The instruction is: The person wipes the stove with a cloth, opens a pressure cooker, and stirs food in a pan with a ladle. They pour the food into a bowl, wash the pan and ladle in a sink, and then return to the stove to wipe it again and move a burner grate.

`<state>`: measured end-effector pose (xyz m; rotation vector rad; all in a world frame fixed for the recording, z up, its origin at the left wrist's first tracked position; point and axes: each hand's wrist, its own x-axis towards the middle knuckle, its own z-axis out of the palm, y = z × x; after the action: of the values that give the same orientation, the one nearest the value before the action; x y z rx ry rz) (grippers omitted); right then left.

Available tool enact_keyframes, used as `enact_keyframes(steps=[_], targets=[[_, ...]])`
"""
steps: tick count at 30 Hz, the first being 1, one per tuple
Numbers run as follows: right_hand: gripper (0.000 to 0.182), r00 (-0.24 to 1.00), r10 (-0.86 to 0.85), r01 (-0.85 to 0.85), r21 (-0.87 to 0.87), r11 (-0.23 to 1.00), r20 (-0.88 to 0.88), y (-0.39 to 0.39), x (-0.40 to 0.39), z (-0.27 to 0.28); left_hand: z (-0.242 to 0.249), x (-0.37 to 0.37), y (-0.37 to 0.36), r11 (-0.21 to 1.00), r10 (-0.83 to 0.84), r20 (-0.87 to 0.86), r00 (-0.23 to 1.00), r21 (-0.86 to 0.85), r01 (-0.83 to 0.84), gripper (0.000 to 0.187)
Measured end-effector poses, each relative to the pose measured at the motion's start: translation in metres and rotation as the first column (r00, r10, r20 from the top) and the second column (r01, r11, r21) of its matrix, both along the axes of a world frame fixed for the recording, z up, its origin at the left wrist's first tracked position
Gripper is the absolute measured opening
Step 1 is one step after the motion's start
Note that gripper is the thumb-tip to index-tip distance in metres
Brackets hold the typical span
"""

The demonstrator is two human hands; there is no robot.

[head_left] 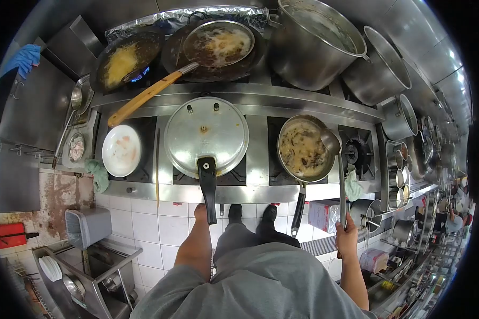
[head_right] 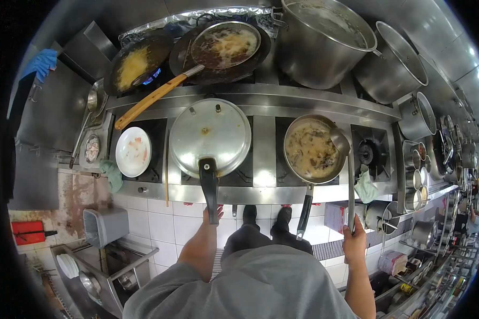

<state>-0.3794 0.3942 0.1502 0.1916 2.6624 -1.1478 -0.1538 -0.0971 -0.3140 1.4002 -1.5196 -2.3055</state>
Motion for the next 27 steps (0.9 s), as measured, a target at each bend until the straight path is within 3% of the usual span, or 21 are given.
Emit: enact_keyframes(steps=[2, 3, 5, 6, 7, 10, 13, 16, 18, 20, 24, 25, 27], targets=[[0.054, 0.995, 0.06, -0.055, 0.06, 0.997, -0.085, 0.018, 0.008, -0.033, -0.013, 0.007, 0.0, 0.983, -0.076, -0.043, 0.996, -0.169, 0.068, 0.029], [0.052, 0.998, 0.004, -0.004, 0.005, 1.0, 0.057, -0.003, 0.01, -0.008, -0.009, 0.008, 0.002, 0.972, -0.084, -0.048, 0.995, -0.222, 0.071, 0.03], [0.039, 0.94, -0.071, 0.12, -0.128, 0.984, 0.333, -0.039, 0.015, 0.035, 0.018, 0.001, 0.007, 0.991, 0.025, -0.048, 0.999, -0.13, -0.031, 0.03], [0.029, 0.883, -0.073, 0.192, -0.215, 0.958, 0.463, -0.045, 0.017, 0.041, 0.048, -0.005, 0.011, 0.99, 0.139, -0.028, 0.99, 0.016, -0.139, 0.029], [0.023, 0.817, -0.077, 0.368, -0.414, 0.833, 0.571, -0.05, 0.021, 0.042, 0.072, -0.008, 0.013, 0.956, 0.247, 0.008, 0.969, 0.159, -0.245, 0.029], [0.034, 0.562, 0.1, 0.665, -0.521, 0.535, 0.821, -0.055, 0.018, 0.057, 0.099, 0.0, 0.016, 0.922, 0.314, 0.23, 0.921, 0.156, -0.354, 0.024], [0.035, 0.427, 0.235, 0.806, -0.485, 0.34, 0.873, -0.052, 0.014, 0.061, 0.106, 0.035, 0.008, 0.975, 0.068, 0.278, 0.958, 0.183, -0.122, 0.028], [0.034, 0.572, 0.219, 0.633, -0.595, 0.495, 0.791, -0.048, 0.008, 0.064, 0.119, 0.062, 0.012, 0.986, -0.101, 0.351, 0.931, 0.157, 0.048, 0.028], [0.029, 0.651, 0.165, 0.535, -0.602, 0.593, 0.741, -0.04, 0.0, 0.062, 0.143, 0.074, 0.025, 0.997, -0.027, 0.415, 0.91, 0.079, -0.007, 0.02], [0.025, 0.724, 0.092, 0.443, -0.564, 0.697, 0.683, -0.033, -0.008, 0.06, 0.155, 0.081, 0.029, 0.994, -0.025, 0.466, 0.884, 0.105, -0.027, 0.019], [0.032, 0.85, 0.092, 0.24, -0.536, 0.809, 0.519, -0.019, -0.033, 0.057, 0.171, 0.087, 0.046, 0.997, -0.041, 0.52, 0.853, 0.083, -0.003, 0.021], [0.043, 0.863, 0.098, 0.196, -0.508, 0.839, 0.495, -0.013, -0.041, 0.053, 0.176, 0.085, 0.053, 0.998, -0.018, 0.524, 0.852, 0.059, -0.016, 0.033], [0.047, 0.921, 0.107, 0.065, -0.417, 0.906, 0.375, 0.002, -0.053, 0.042, 0.185, 0.077, 0.067, 1.0, 0.016, 0.519, 0.854, 0.009, -0.024, 0.038]])
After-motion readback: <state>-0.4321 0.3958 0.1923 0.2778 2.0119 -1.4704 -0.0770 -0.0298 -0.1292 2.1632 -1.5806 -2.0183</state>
